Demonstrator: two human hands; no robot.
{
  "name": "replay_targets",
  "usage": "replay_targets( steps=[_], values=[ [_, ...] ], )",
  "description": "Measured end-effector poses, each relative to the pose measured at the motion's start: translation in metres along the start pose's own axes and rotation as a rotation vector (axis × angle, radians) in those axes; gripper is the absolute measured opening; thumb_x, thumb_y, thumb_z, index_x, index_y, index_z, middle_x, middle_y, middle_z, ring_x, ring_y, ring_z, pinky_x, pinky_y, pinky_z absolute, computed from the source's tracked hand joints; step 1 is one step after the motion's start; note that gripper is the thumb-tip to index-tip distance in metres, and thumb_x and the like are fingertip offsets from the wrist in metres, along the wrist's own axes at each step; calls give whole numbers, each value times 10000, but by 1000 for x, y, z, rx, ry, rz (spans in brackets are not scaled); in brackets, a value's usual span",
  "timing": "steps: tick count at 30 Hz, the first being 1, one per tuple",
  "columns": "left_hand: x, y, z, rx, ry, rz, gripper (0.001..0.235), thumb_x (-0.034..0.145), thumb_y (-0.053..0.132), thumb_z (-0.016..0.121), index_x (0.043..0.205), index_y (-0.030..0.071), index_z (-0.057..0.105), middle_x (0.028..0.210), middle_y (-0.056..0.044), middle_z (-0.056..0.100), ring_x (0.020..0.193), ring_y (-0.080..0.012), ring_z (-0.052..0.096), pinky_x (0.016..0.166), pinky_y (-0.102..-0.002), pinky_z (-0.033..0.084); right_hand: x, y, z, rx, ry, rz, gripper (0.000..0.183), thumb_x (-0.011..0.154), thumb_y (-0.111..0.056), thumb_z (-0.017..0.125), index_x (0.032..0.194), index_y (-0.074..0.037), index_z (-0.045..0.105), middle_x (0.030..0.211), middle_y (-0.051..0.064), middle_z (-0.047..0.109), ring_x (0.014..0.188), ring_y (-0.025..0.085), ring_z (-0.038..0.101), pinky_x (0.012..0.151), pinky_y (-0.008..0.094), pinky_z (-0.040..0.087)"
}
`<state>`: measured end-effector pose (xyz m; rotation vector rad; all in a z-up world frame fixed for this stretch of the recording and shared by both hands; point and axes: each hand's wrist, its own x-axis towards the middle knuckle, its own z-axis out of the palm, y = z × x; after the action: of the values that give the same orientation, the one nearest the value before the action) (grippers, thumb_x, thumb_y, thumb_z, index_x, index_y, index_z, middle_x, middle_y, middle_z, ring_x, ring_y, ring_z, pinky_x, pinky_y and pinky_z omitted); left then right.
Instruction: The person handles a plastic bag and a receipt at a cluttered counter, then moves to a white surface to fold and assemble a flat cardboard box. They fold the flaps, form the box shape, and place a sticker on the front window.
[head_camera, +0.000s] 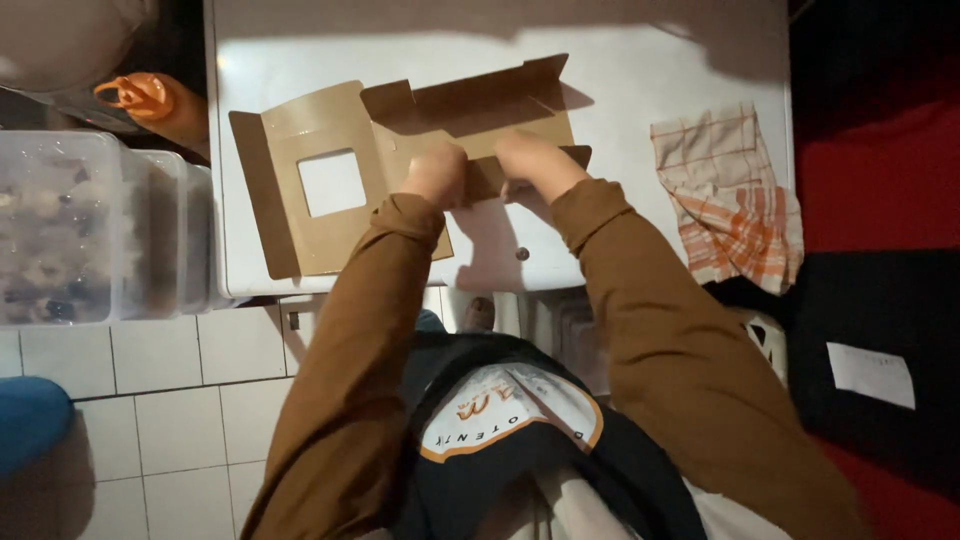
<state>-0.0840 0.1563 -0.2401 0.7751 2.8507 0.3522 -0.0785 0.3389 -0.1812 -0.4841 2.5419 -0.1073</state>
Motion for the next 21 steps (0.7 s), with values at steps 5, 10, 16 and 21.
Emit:
replay_targets(
  steps=[5, 10, 16, 21],
  values=[
    [-8, 9, -28, 206, 137, -83, 38, 736, 145, 706, 701, 131, 708, 574, -8, 556, 539, -236, 668, 426, -458, 534, 25, 7, 6, -183, 84, 24, 777, 259, -461, 1046, 840, -30, 763, 814, 183, 755, 859, 369, 753, 770, 484, 618],
    [-48, 9, -43, 127, 223, -157, 424, 958, 254, 610, 1323, 207, 399, 1101, -85, 575, 907, -310, 686, 702, -484, 572, -14, -11, -31, 23, 31, -31, 562, 616, -427, 927, 990, -38, 770, 946, 205, 757, 974, 393, 727, 844, 509, 583],
    [-145, 3, -76, -12, 9, -18, 1436, 542, 654, 885, 1644, 131, 127, 1663, -150, 255, 1480, -413, 304, 1169, -645, 286, -35, 21, -15, 309, -66, -68, 420, 843, -410, 783, 1198, -193, 728, 1140, 134, 744, 1127, 377, 668, 943, 501, 528],
    [-138, -29, -13, 182, 293, 188, 459, 892, 320, 719, 1334, 208, 664, 1355, -41, 643, 1278, -309, 598, 1021, -531, 483, -60, -2, -20, 298, -55, 5, 388, 892, -335, 733, 1248, -185, 705, 1159, 130, 734, 1115, 365, 669, 955, 506, 506]
  ],
)
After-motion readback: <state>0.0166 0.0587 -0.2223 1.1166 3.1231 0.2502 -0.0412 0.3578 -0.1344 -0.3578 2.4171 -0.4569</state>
